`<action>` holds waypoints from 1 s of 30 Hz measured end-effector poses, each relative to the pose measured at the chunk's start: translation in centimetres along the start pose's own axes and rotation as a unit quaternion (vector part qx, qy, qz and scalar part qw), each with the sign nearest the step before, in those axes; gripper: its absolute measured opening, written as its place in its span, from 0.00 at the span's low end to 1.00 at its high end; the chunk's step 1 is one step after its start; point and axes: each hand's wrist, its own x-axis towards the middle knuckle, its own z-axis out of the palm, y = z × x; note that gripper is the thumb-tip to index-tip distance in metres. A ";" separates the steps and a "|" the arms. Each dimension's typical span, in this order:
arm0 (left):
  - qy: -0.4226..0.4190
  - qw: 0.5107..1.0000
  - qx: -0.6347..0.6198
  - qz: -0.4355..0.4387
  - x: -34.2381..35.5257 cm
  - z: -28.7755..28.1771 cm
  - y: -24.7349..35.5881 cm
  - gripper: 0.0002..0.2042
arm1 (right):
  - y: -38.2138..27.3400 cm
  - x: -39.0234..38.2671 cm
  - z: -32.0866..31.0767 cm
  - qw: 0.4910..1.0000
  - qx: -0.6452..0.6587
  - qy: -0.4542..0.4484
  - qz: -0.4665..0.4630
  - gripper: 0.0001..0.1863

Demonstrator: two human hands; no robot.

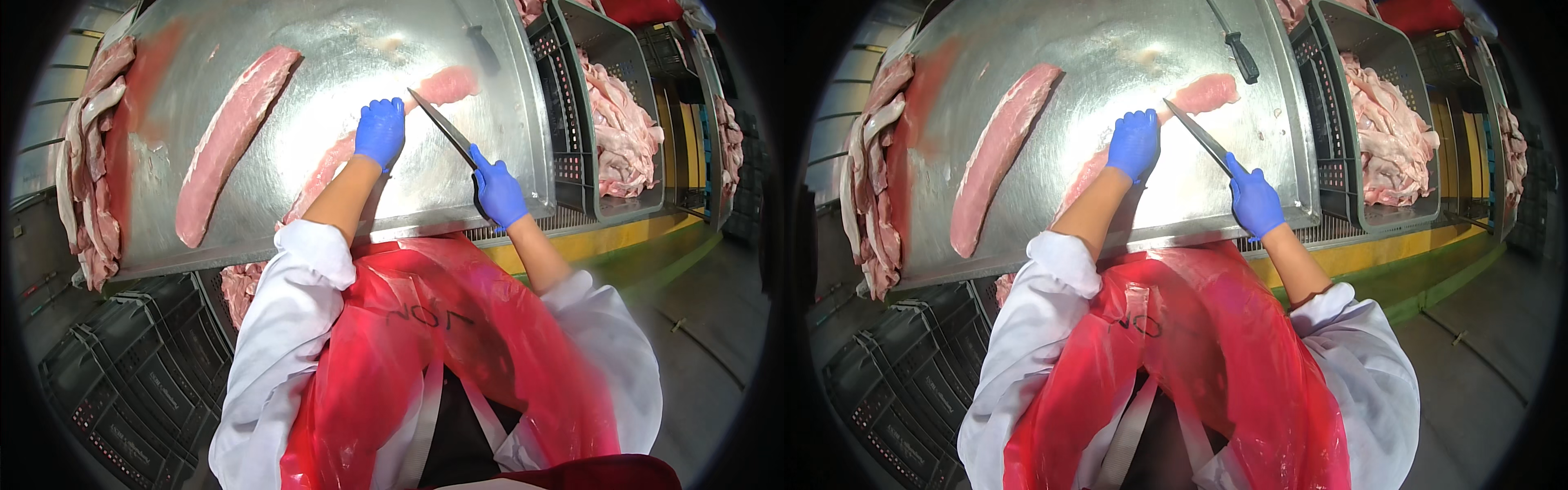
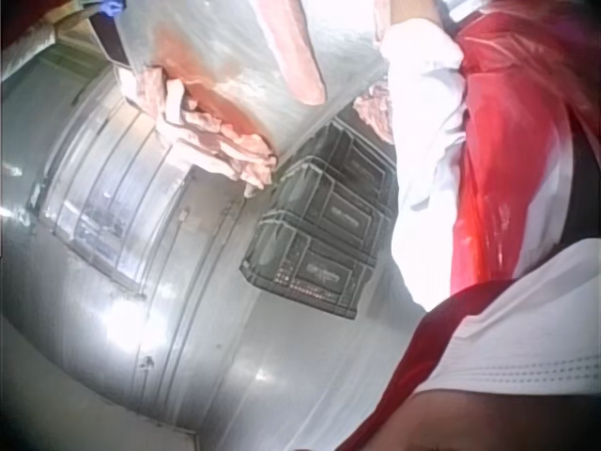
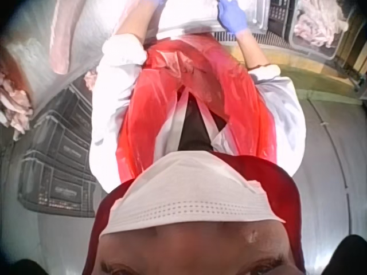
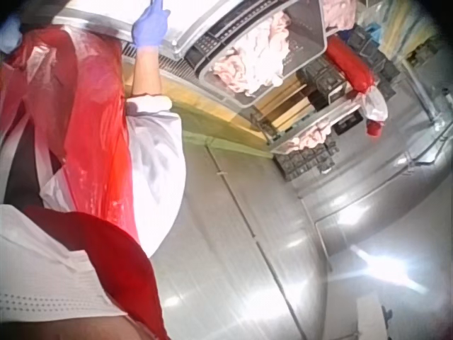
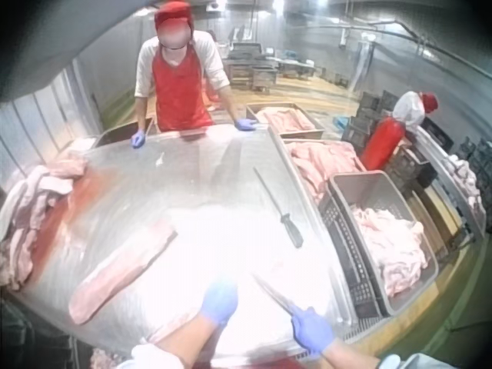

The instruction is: The person trims fat and connective tissue from large cuts of raw meat using a knife on a stainless steel table. They repeatedly reposition the meat, slice off fat layers, and place trimmed pieces into a nearby container.

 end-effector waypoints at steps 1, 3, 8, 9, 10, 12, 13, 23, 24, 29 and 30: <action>-0.022 1.000 0.001 -0.009 0.3 0.0 0.1 0.07 | 0.0 0.3 0.1 1.000 0.001 0.008 -0.010 0.30; -0.028 0.999 -0.011 -0.013 0.1 0.0 0.5 0.07 | -0.2 0.8 0.4 1.000 -0.003 0.010 -0.006 0.30; 0.059 0.998 -0.013 -0.017 -1.1 0.5 1.7 0.10 | 0.1 1.7 1.2 1.000 -0.004 0.021 -0.013 0.30; 0.041 0.999 -0.007 -0.016 -1.1 0.5 1.7 0.10 | 0.1 1.8 1.2 1.000 -0.002 0.020 -0.014 0.30; 0.022 1.000 -0.001 -0.014 -0.7 0.6 1.6 0.11 | 0.1 1.7 1.2 1.000 -0.001 0.019 -0.015 0.30; -0.031 0.999 -0.012 -0.034 0.1 -0.2 1.7 0.13 | 0.2 1.8 1.2 1.000 -0.004 0.022 -0.016 0.30; -0.067 0.996 -0.030 -0.055 0.4 -0.5 1.8 0.14 | 0.2 1.9 1.3 1.000 -0.006 0.024 -0.017 0.30; -0.155 0.964 -0.193 -0.098 -2.3 -0.8 3.1 0.14 | -2.3 7.2 2.9 0.996 -0.024 0.043 -0.076 0.28; -0.167 0.962 -0.192 -0.098 -2.3 -1.1 3.2 0.15 | -2.7 8.0 3.0 0.995 -0.028 0.043 -0.083 0.28; -0.216 0.954 -0.186 -0.098 -2.7 -3.5 3.2 0.17 | -4.3 11.2 2.9 0.993 -0.028 0.028 -0.109 0.29; -0.211 0.955 -0.177 -0.109 -2.7 -3.5 2.3 0.17 | -4.3 11.6 2.8 0.993 -0.031 0.022 -0.114 0.29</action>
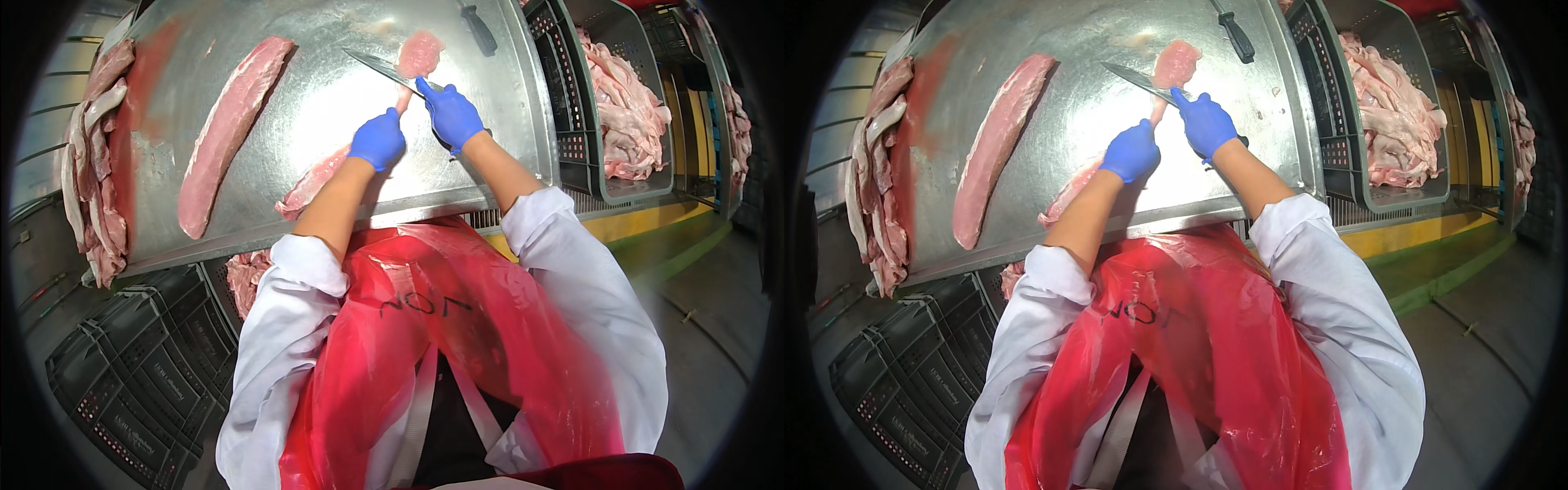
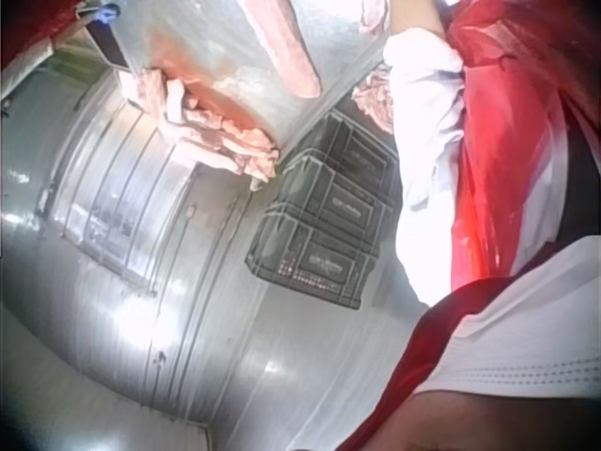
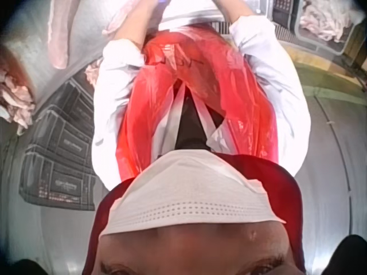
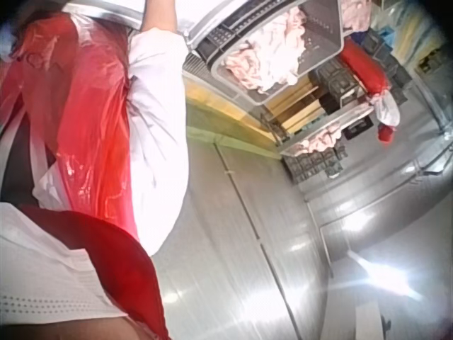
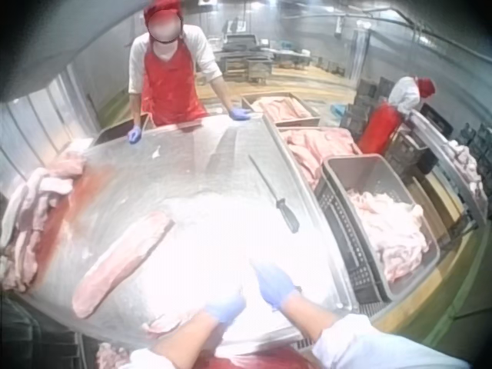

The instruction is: The person trims fat and connective tissue from large cuts of raw meat using a knife on a stainless steel table. They repeatedly reposition the meat, slice off fat layers, and place trimmed pieces into a nearby container.

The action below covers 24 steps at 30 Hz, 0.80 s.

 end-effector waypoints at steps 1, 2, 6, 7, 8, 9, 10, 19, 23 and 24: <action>0.007 1.000 0.007 -0.012 0.3 -0.6 -1.6 0.17 | 0.1 0.2 0.0 1.000 -0.002 -0.005 -0.005 0.29; 0.015 1.000 0.012 -0.023 0.7 -1.1 -3.4 0.17 | 0.1 0.0 -0.3 1.000 -0.008 -0.012 -0.008 0.30; 0.038 0.995 -0.029 -0.086 -0.2 -4.2 -7.9 0.16 | 1.5 -1.8 -0.8 0.999 -0.013 -0.018 -0.030 0.30; 0.036 0.996 -0.004 -0.080 0.7 -3.6 -9.9 0.16 | 2.2 -2.5 -0.7 0.999 -0.009 -0.013 -0.035 0.30; 0.040 0.995 -0.005 -0.089 0.5 -3.9 -10.3 0.16 | 2.6 -3.2 -0.9 0.999 -0.011 -0.011 -0.033 0.30; 0.043 0.994 -0.006 -0.099 0.2 -4.1 -10.6 0.16 | 3.1 -4.0 -1.1 0.999 -0.014 -0.009 -0.032 0.29; 0.046 0.993 -0.007 -0.108 -0.1 -4.1 -10.8 0.16 | 3.6 -4.6 -1.2 0.999 -0.016 -0.008 -0.030 0.29; -0.008 0.997 0.051 0.061 -1.4 0.5 -3.7 0.10 | 1.8 -1.8 -0.7 1.000 -0.025 -0.012 -0.002 0.29; -0.031 0.995 0.021 0.094 -1.6 2.3 -0.3 0.11 | 0.2 2.6 -0.1 0.999 -0.021 -0.022 0.012 0.29; -0.022 0.994 0.017 0.109 -1.9 3.0 -0.3 0.11 | 0.3 3.8 0.1 1.000 -0.019 -0.015 0.012 0.30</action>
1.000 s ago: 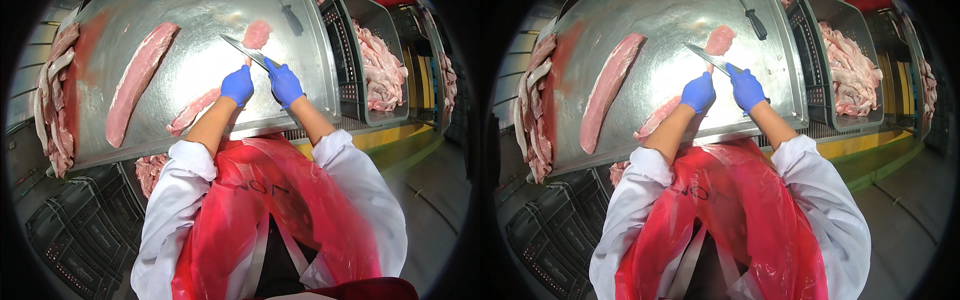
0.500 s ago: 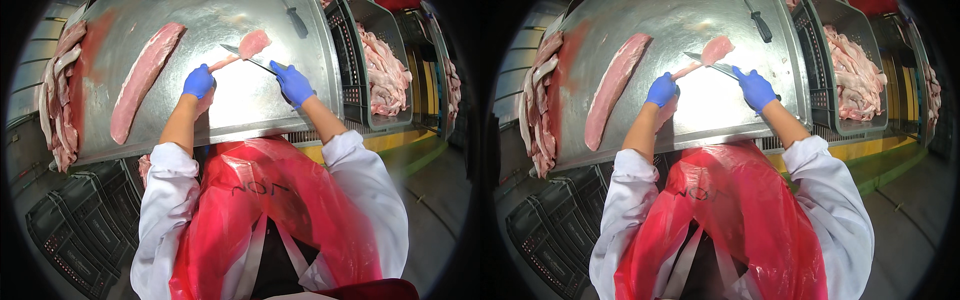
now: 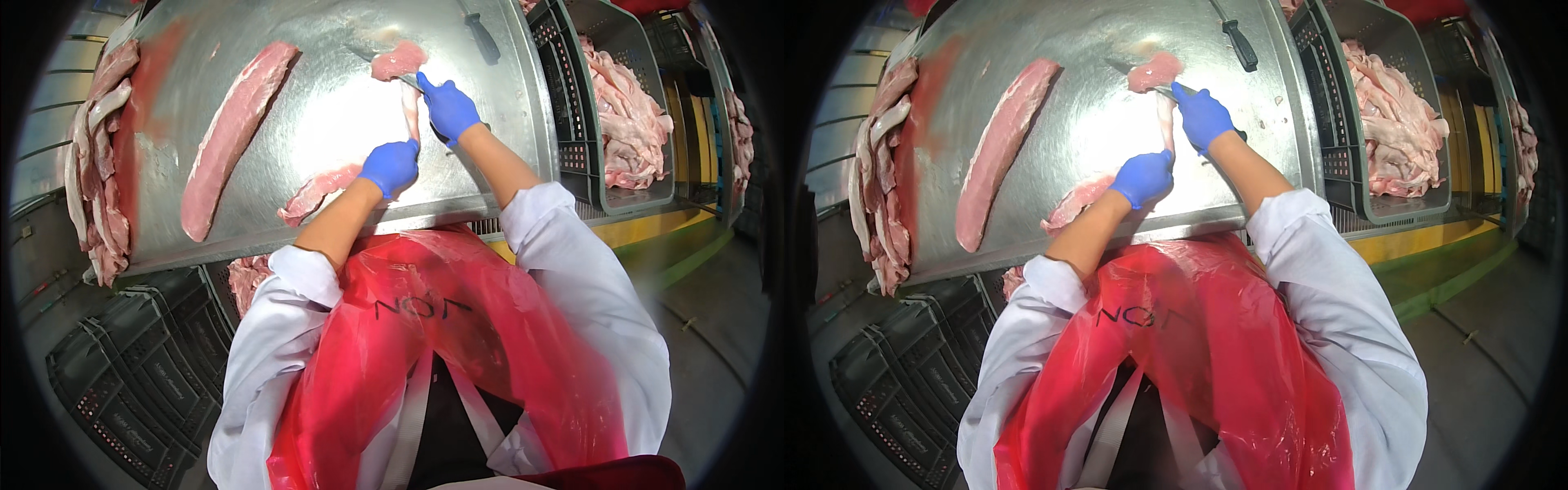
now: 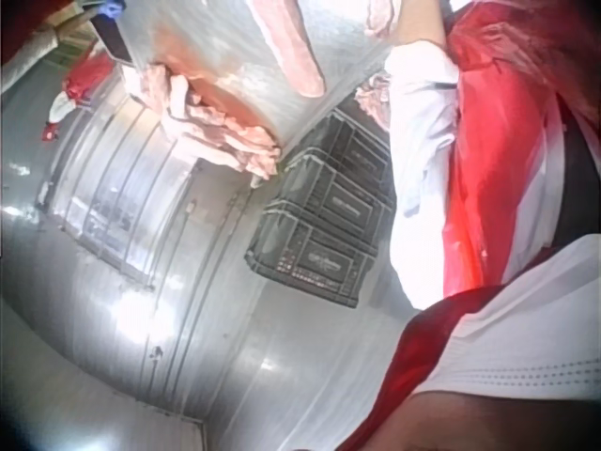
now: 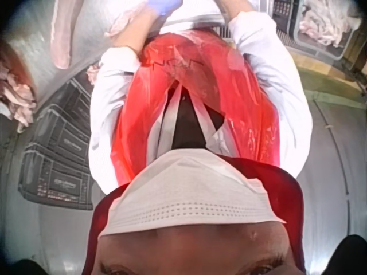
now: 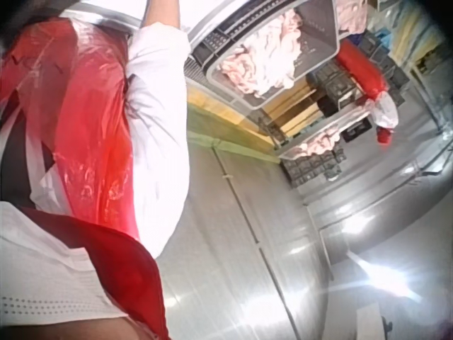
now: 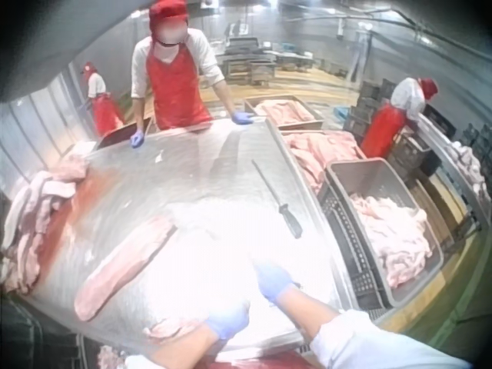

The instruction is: The person trims fat and connective tissue from large cuts of raw meat using a knife on a stainless steel table. They repeatedly reposition the meat, slice off fat layers, and place trimmed pieces into a nearby container.

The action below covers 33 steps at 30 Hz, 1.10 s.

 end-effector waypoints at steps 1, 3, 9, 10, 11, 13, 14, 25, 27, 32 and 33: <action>-0.014 0.999 0.002 0.029 -0.5 0.9 0.2 0.10 | 0.3 1.5 -0.2 1.000 0.001 0.007 0.003 0.30; -0.025 0.997 0.012 0.067 -2.4 1.8 1.1 0.11 | 1.6 4.3 -0.4 1.000 0.005 0.021 0.016 0.31; 0.061 0.978 -0.150 -0.136 -4.5 -1.3 -3.7 0.12 | 3.0 5.0 -0.9 0.999 0.034 0.016 -0.022 0.30; 0.032 0.952 -0.255 -0.166 -4.2 -2.1 -4.9 0.12 | 3.3 5.3 -1.5 0.997 0.075 -0.012 -0.021 0.30; 0.044 0.977 -0.157 -0.138 -4.1 -2.8 -5.6 0.12 | 3.7 5.5 -2.1 0.992 0.116 -0.039 -0.018 0.29; 0.061 0.995 0.042 -0.070 -3.1 -4.0 -6.0 0.11 | 5.7 4.6 -1.9 0.986 0.159 -0.015 -0.039 0.26; 0.040 0.993 0.077 -0.085 -2.0 -5.9 -4.8 0.14 | 7.2 3.9 -1.3 0.983 0.178 -0.004 -0.044 0.24; -0.025 0.912 0.312 0.266 6.8 -9.2 -4.3 0.08 | 7.3 -9.7 -7.3 0.676 0.680 -0.182 0.218 0.19; -0.016 0.958 0.235 0.162 5.8 -11.5 -5.5 0.09 | 8.1 -12.2 -6.6 0.632 0.725 -0.184 0.204 0.19; 0.047 0.993 -0.104 0.029 0.5 -23.0 -0.9 0.14 | 10.2 -16.6 -4.8 0.471 0.841 -0.212 0.163 0.21; 0.090 0.980 -0.173 0.052 -0.3 -23.8 -2.5 0.14 | 9.9 -16.7 -4.9 0.448 0.854 -0.223 0.142 0.25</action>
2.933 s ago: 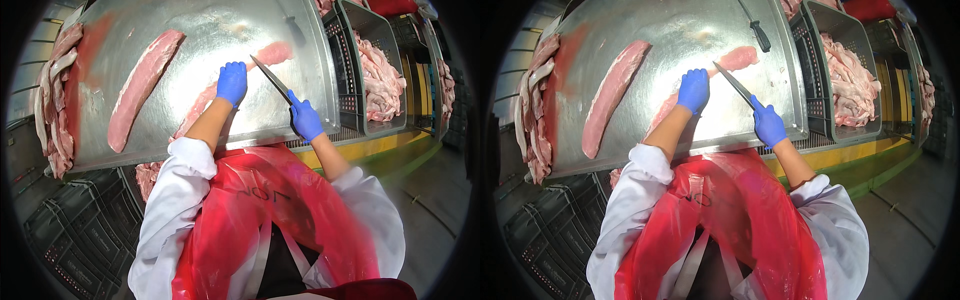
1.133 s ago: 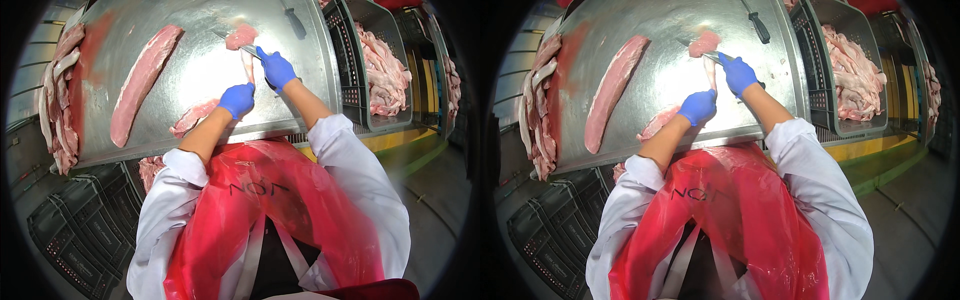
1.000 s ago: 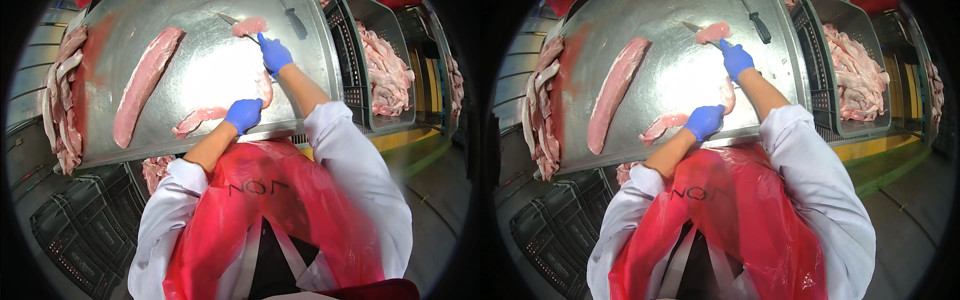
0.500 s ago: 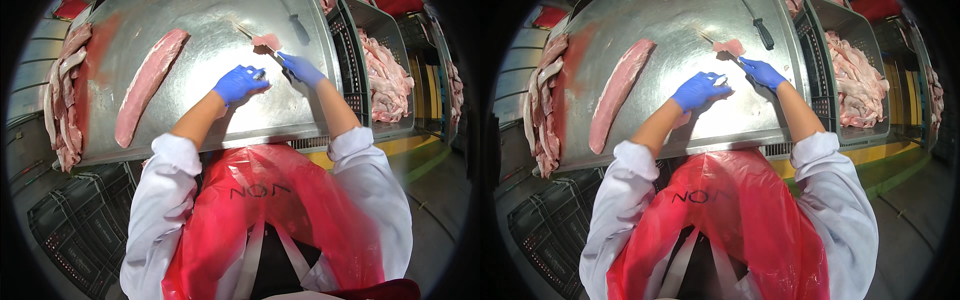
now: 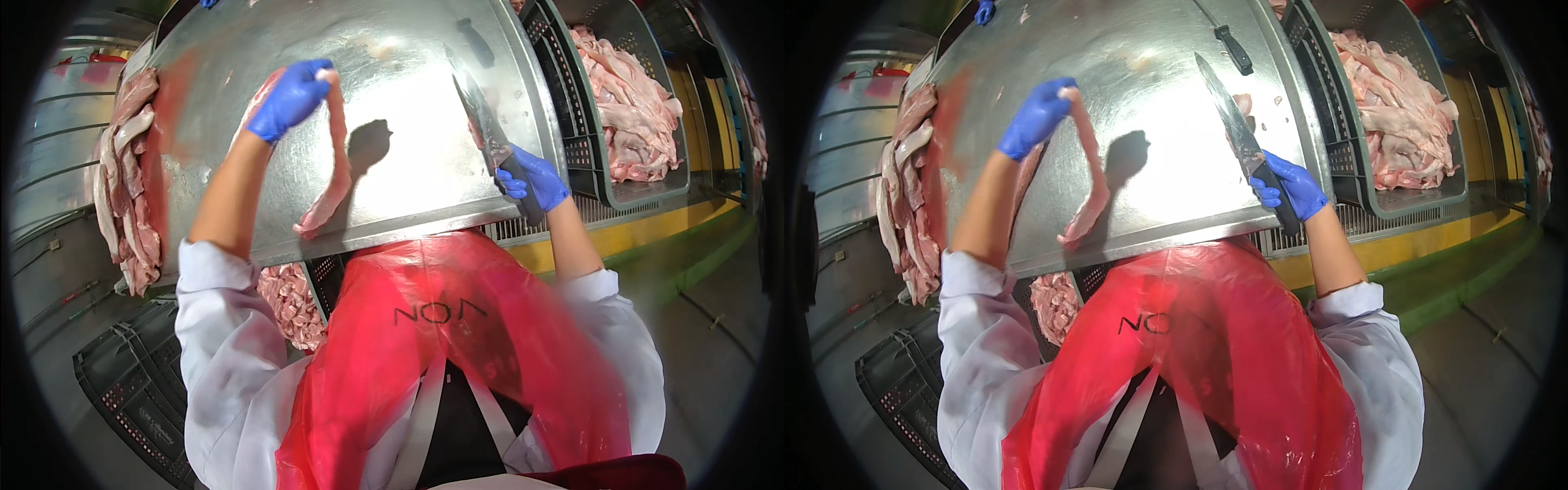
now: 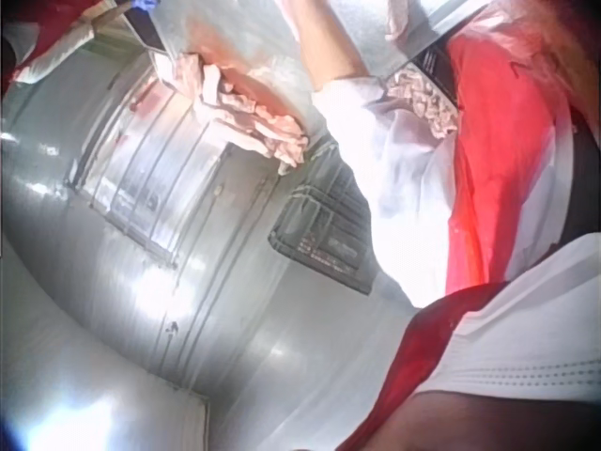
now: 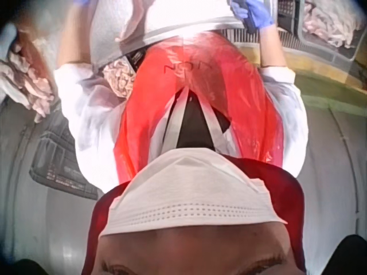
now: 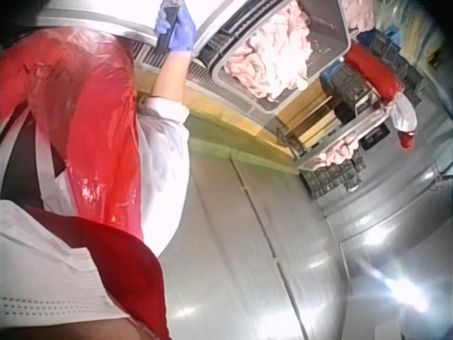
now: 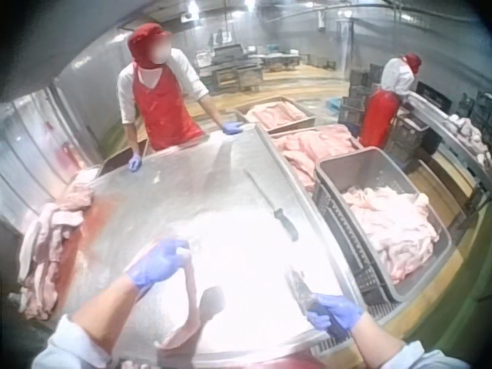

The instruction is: The person trims fat and connective tissue from large cuts of raw meat using a knife on a stainless steel table. They repeatedly reposition the meat, slice off fat layers, and place trimmed pieces into a nearby container.

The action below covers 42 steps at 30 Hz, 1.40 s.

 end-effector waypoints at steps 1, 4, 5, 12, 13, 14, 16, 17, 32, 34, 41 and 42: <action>-0.017 0.997 -0.072 0.022 -0.6 -1.9 1.9 0.12 | -0.1 0.2 -0.1 1.000 0.004 -0.023 0.003 0.25; 0.118 0.985 -0.120 -0.041 -3.3 -5.7 9.6 0.08 | -0.8 0.8 0.8 0.996 0.033 -0.082 0.011 0.28; 0.119 0.980 -0.159 -0.028 -4.0 -7.3 11.1 0.08 | -1.3 1.1 1.4 0.996 0.021 -0.085 0.008 0.28; 0.323 0.891 -0.313 -0.061 -10.8 -9.8 14.1 0.10 | -3.1 2.5 3.0 0.992 -0.089 -0.062 -0.061 0.26; 0.387 0.860 -0.319 -0.089 -11.1 -7.0 15.3 0.07 | -3.2 2.3 3.3 0.993 -0.086 -0.050 -0.067 0.26; 0.282 0.914 -0.287 -0.054 -12.9 -7.7 11.5 0.05 | -3.2 2.2 3.9 0.993 -0.085 -0.045 -0.069 0.25; 0.275 0.942 -0.172 -0.086 -15.2 -3.4 6.9 0.12 | -2.7 2.4 4.3 0.988 -0.126 -0.022 -0.088 0.25; 0.246 0.945 -0.196 -0.094 -16.4 -1.0 2.0 0.14 | -2.5 2.5 4.5 0.984 -0.147 -0.010 -0.098 0.25; 0.181 0.938 0.214 -0.205 -12.9 18.6 -13.4 0.09 | 8.1 9.4 10.1 0.541 -0.829 0.062 -0.128 0.26; 0.173 0.948 0.188 -0.190 -13.3 19.0 -12.7 0.08 | 8.2 7.9 9.7 0.526 -0.839 0.103 -0.091 0.28; 0.062 0.977 0.179 -0.095 -13.2 21.2 -7.7 0.07 | 8.3 10.0 8.9 0.478 -0.856 0.153 -0.126 0.28; 0.056 0.977 0.186 -0.090 -13.2 21.2 -7.6 0.07 | 8.2 11.1 8.8 0.468 -0.857 0.160 -0.140 0.28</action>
